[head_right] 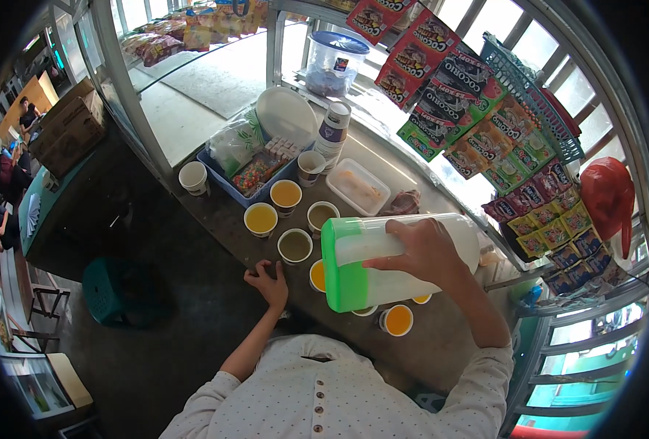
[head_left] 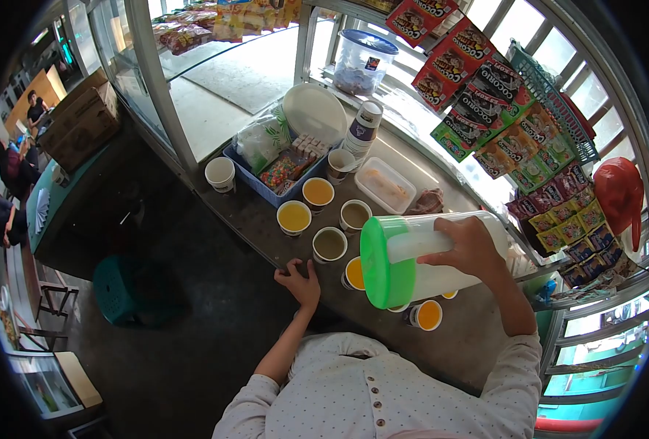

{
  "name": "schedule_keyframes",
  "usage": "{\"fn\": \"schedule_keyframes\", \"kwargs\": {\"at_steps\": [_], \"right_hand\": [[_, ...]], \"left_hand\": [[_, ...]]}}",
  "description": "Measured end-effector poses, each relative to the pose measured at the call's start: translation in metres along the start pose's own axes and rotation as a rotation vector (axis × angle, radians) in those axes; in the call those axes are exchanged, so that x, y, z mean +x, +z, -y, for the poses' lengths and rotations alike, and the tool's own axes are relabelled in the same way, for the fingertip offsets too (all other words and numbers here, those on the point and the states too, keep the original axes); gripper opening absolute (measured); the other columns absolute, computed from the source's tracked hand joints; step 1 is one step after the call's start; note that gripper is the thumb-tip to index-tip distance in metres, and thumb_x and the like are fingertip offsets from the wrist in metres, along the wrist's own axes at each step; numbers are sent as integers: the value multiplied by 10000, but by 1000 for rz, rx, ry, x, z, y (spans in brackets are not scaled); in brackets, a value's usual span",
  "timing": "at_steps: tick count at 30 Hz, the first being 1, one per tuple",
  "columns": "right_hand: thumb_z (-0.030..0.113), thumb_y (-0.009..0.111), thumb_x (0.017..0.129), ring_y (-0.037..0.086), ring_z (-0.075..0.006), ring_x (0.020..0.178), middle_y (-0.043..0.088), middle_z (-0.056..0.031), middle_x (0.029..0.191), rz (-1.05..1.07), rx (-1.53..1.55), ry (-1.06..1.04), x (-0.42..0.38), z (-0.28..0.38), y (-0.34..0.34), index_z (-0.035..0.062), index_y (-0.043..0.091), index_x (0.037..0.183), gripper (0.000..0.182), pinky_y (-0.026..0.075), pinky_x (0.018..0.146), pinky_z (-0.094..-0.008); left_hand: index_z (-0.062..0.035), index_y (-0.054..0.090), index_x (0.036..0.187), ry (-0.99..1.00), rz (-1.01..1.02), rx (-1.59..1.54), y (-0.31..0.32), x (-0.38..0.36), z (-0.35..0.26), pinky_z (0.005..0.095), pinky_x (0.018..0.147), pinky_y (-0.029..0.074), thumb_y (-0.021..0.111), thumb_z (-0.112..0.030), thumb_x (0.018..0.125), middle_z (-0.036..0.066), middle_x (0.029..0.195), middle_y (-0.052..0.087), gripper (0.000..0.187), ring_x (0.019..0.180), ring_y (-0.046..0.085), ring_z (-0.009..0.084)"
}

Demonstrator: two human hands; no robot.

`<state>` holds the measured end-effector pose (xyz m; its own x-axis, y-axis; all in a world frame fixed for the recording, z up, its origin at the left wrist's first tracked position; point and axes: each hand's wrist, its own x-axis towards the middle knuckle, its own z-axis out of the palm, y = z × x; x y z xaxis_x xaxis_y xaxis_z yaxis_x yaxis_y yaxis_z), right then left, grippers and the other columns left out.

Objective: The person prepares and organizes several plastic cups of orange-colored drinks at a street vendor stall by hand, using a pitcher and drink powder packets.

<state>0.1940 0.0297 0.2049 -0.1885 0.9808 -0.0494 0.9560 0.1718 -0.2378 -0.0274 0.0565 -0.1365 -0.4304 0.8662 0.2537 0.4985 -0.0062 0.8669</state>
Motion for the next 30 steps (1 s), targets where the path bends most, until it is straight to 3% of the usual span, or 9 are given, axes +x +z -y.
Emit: {"fn": "schedule_keyframes", "kwargs": {"at_steps": [8,20,29,30], "right_hand": [[644,673,683,654,-298,677,638,-143,687,43,-30,16,4,6,-4,41,622,853,630,506,716,-408],[592,723,659,636,-285,606,633,-141,660,-62,94,54,-7,-11,-3,3,635,882,637,492,657,-388],[534,784,610,481,-290,909,569,-155,923,-256,160,347,-60,-62,1,26,634,1071,702,412,835,-389],[584,751,613,473,-278,892,553,-147,898,-322,148,332,-66,-66,3,15,632,1061,734,402,813,-383]], "left_hand": [[-72,525,1006,-8,3,5,1,0,2,411,911,317,678,-181,823,203,1104,325,262,1015,357,337],[-72,510,1014,-27,30,-18,1,0,2,406,944,281,681,-191,829,189,1106,299,279,1035,321,331],[-71,523,1008,-15,21,-12,-1,1,0,409,922,310,676,-172,826,207,1113,329,259,1036,356,343],[-69,523,1009,-4,17,-10,0,1,1,409,923,310,674,-171,827,209,1116,329,258,1039,356,344]]}}
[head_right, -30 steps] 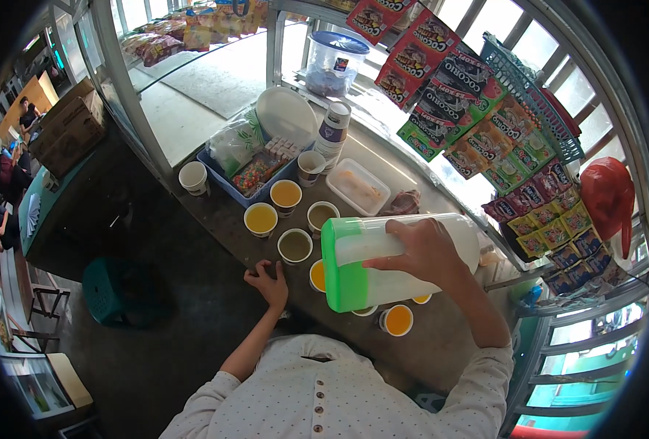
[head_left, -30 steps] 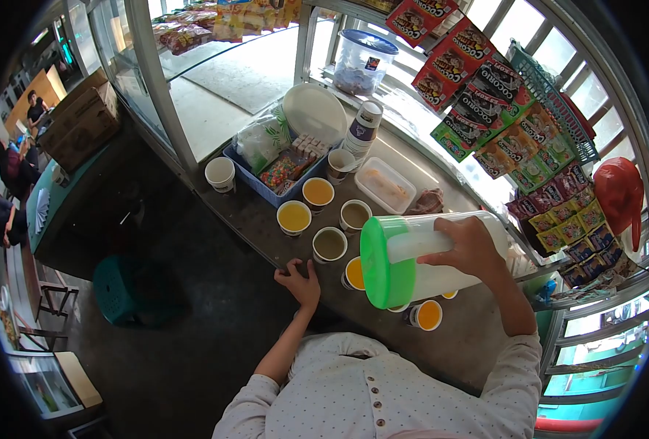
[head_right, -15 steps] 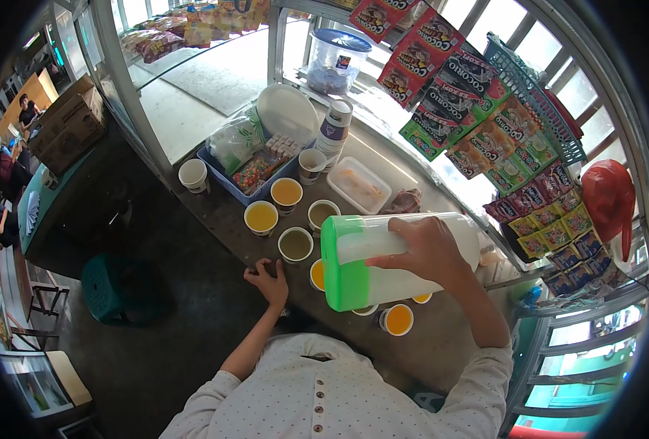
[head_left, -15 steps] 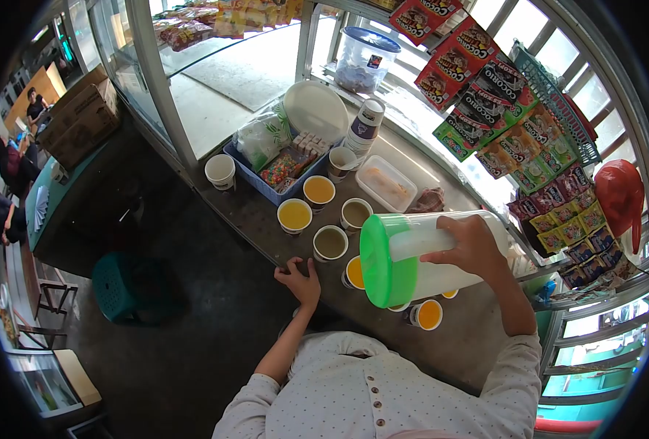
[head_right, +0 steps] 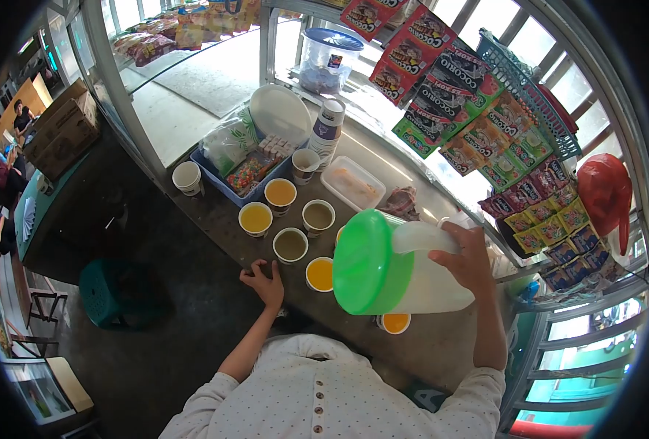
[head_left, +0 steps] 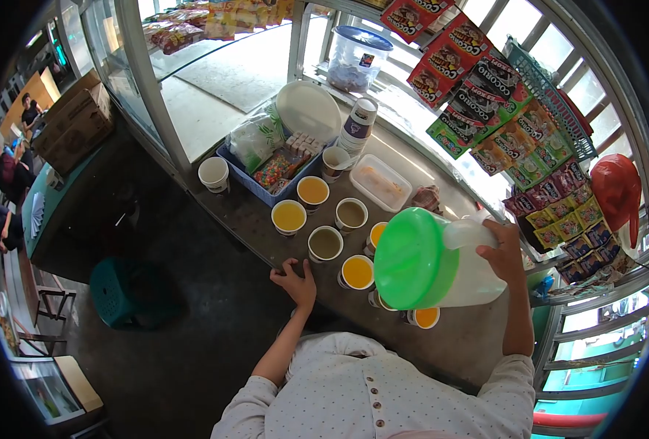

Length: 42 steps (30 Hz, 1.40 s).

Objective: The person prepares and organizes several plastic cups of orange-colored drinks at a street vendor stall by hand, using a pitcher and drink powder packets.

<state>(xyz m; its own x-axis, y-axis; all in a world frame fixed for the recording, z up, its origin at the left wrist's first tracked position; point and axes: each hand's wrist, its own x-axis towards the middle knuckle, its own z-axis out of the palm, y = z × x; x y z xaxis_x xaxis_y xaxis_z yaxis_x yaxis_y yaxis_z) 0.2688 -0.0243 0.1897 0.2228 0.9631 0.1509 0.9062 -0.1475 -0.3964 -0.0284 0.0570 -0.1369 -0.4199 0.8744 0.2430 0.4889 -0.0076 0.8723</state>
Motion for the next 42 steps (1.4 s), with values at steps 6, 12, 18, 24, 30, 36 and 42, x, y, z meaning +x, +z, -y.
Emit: {"fn": "schedule_keyframes", "kwargs": {"at_steps": [6,12,18,24,30,36,42], "right_hand": [[693,693,587,449,-259,866,520,-131,862,-22,-59,26,-18,-11,-17,1,630,1029,824,380,776,-366],[593,784,534,471,-283,825,541,-128,849,163,-165,162,-20,17,-28,40,643,983,725,412,741,-373],[488,826,535,568,-288,708,596,-133,691,165,-138,-30,-17,39,-16,53,659,865,571,453,692,-374],[485,840,514,588,-279,545,610,-109,606,231,-240,-226,-11,45,-5,46,662,819,564,464,601,-354],[522,804,560,600,-271,545,601,-99,588,245,-234,-267,-10,53,-6,59,656,793,539,468,589,-354],[595,738,628,598,-273,537,588,-96,567,227,-271,-321,-10,58,-8,75,653,772,546,475,592,-359],[567,768,588,594,-270,537,592,-93,576,230,-278,-316,-10,59,-10,73,656,784,543,467,582,-352]], "left_hand": [[-54,514,1015,-2,16,-16,1,0,2,419,946,283,680,-191,836,199,1111,317,280,1077,327,347],[-57,514,1016,3,14,-19,2,-1,4,416,954,273,681,-197,836,200,1105,318,283,1077,325,348],[-63,516,1012,27,23,15,0,0,3,414,934,290,669,-191,837,212,1117,315,266,1052,335,345],[-63,520,1006,29,16,19,1,0,4,410,916,307,672,-191,833,211,1100,319,264,1021,343,339],[-67,522,1007,56,-2,31,0,1,3,414,908,312,676,-187,828,207,1087,321,265,1007,346,336],[-70,519,1003,20,17,-12,1,0,5,418,939,288,683,-191,828,204,1092,319,269,1047,336,345],[-72,516,1006,0,26,-28,1,0,5,422,958,277,685,-194,830,201,1097,313,273,1069,330,349]]}}
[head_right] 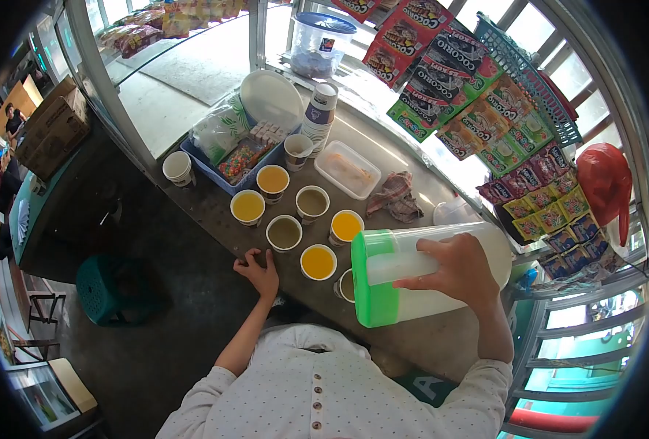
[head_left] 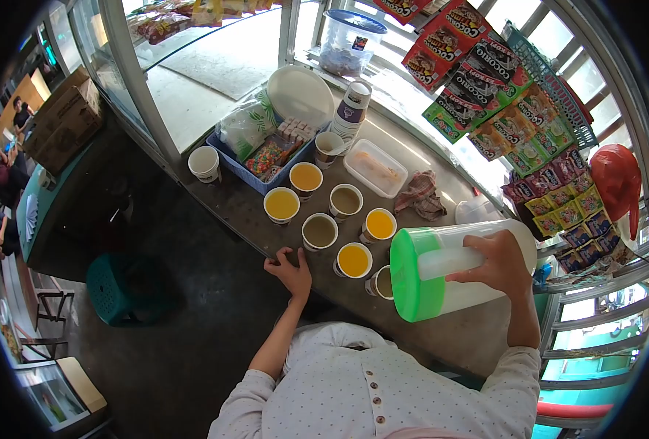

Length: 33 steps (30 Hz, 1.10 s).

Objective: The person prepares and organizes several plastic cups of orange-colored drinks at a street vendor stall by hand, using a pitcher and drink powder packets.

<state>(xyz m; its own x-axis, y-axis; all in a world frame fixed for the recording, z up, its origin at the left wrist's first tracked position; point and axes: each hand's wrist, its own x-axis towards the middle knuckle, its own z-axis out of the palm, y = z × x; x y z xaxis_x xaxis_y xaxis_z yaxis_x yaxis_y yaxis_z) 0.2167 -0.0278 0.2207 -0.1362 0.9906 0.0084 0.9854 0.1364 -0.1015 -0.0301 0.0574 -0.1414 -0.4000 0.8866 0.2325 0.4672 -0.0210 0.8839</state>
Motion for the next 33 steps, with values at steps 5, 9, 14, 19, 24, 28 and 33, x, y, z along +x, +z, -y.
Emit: {"fn": "schedule_keyframes", "kwargs": {"at_steps": [5,9,14,19,24,28,33], "right_hand": [[460,846,507,599,-261,544,607,-98,603,-4,-5,6,0,3,-4,55,647,790,532,460,565,-337],[449,856,496,575,-265,523,597,-94,594,-55,26,6,-3,-2,-1,55,644,803,543,449,550,-335],[486,825,558,589,-254,513,600,-108,587,-131,25,-24,-10,-15,0,51,671,843,542,463,553,-328],[430,864,512,581,-215,548,603,-106,629,-199,180,169,-39,-40,13,22,672,887,586,454,558,-319],[453,866,478,558,-197,577,593,-89,651,-393,29,91,-75,-89,27,24,663,915,645,443,570,-315],[473,856,482,558,-215,630,590,-73,673,-281,198,280,-94,-89,7,53,651,887,619,447,630,-336],[497,843,497,560,-231,571,582,-65,630,-212,186,196,-104,-84,-13,75,634,819,570,448,604,-333]], "left_hand": [[-66,518,1010,39,-18,32,0,1,0,399,915,308,670,-180,832,195,1094,321,261,1017,347,327],[-70,515,1007,8,-2,5,0,1,-1,413,946,285,679,-194,831,202,1103,312,271,1057,333,343],[-73,514,1006,-10,7,-2,-1,0,1,420,962,271,683,-204,831,202,1109,311,276,1075,326,349],[-79,515,1000,-5,-8,3,1,0,-2,409,967,260,686,-204,826,188,1108,315,274,1072,324,340],[-72,521,1012,22,-25,55,1,1,-4,396,914,301,674,-182,828,192,1114,320,263,1031,343,330],[-73,527,1009,61,-51,101,2,-2,-3,395,906,305,681,-195,825,184,1103,329,269,1009,350,321],[-71,534,1005,20,-32,104,2,-1,-3,402,907,310,690,-214,822,182,1093,339,279,1010,358,323]]}}
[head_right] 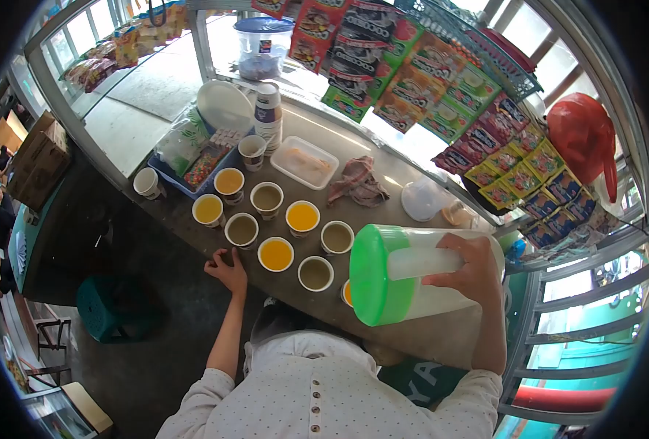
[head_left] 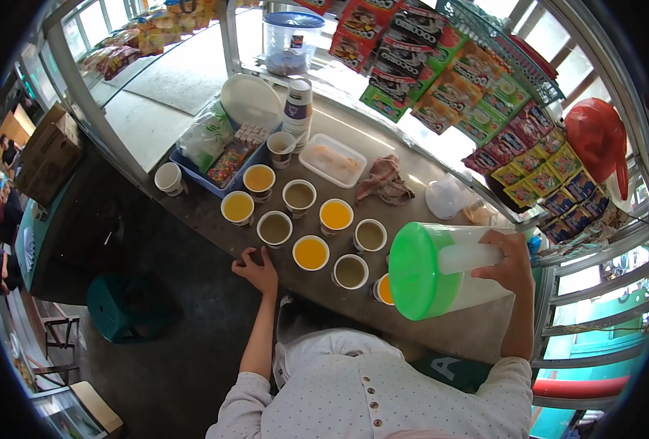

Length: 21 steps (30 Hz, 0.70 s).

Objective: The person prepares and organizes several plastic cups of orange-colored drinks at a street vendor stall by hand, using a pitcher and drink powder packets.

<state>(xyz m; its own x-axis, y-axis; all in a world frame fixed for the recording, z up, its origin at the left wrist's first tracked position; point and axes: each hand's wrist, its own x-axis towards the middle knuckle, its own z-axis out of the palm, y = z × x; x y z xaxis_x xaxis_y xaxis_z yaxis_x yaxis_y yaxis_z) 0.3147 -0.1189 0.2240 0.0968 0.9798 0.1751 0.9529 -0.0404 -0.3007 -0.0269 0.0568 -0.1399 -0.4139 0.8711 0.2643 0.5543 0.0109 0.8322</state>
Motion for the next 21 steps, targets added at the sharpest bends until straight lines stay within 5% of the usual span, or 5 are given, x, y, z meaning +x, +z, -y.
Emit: {"fn": "schedule_keyframes", "kwargs": {"at_steps": [2,5,14,21], "right_hand": [[507,835,512,559,-233,518,573,-64,591,-106,-178,-282,1,0,2,78,637,799,553,445,566,-325],[536,805,566,572,-241,513,571,-67,567,40,-37,-178,2,7,6,83,643,774,524,447,559,-336],[725,608,674,576,-239,487,535,-71,503,262,-208,-304,15,29,15,122,673,760,612,443,505,-348],[721,604,683,562,-238,451,518,-64,478,295,-236,-374,17,37,16,120,655,736,605,427,473,-347]], "left_hand": [[-73,538,1009,4,-12,10,1,-2,1,403,905,314,694,-223,820,181,1088,342,287,1005,363,322],[-80,545,1017,30,-50,31,2,-4,2,404,898,321,700,-236,817,175,1079,349,298,995,371,318],[-94,554,1021,9,-71,68,4,-5,0,403,890,338,697,-263,820,162,1069,361,299,982,385,301],[-93,555,1020,-6,-70,74,3,-6,-3,398,891,339,695,-266,821,154,1061,351,298,977,384,298]]}}
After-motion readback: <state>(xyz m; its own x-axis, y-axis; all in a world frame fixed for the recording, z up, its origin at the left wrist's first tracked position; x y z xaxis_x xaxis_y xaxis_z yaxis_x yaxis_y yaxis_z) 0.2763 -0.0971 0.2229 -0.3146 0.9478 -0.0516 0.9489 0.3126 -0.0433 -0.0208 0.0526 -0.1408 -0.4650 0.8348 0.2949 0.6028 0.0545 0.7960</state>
